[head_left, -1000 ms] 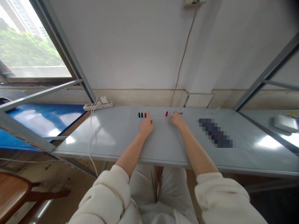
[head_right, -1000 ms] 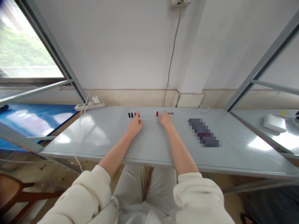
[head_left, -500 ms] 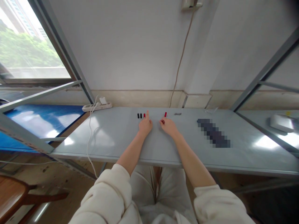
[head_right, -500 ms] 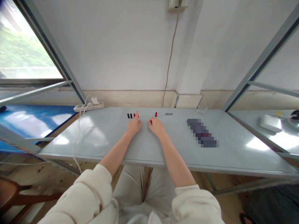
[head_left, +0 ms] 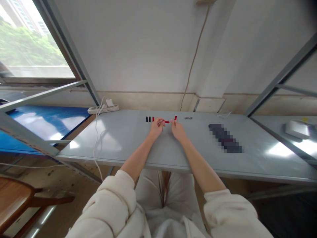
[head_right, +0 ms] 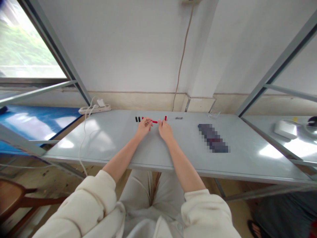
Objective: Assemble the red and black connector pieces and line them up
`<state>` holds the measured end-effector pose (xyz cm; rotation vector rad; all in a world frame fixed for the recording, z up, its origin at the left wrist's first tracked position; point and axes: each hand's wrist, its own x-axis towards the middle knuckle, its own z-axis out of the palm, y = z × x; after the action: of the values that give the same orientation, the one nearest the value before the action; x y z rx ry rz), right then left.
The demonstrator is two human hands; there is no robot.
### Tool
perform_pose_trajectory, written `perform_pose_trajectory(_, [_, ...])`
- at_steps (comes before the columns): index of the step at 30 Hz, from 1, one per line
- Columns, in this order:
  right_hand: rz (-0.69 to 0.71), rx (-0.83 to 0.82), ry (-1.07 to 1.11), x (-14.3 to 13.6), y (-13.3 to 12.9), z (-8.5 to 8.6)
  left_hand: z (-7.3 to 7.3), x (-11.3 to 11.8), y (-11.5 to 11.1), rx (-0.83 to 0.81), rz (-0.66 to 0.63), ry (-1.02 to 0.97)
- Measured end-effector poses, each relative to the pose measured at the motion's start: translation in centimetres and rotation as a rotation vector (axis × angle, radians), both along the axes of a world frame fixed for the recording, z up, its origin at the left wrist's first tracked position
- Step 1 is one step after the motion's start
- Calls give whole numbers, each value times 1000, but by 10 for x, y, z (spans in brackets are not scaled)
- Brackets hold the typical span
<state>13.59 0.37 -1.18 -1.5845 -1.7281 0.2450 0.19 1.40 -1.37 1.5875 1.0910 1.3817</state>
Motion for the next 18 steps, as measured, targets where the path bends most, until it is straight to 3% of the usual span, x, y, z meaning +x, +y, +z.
perform_pose_trajectory(3, [55, -6, 57, -1, 0, 1, 5, 4, -8, -69, -107, -101])
perform_pose_trajectory(8, [77, -12, 163, -3, -5, 8, 9, 6, -14, -78, -162, -96])
perform_pose_trajectory(18, [9, -22, 154, -3, -8, 10, 0, 5, -18, 103, -131, 218])
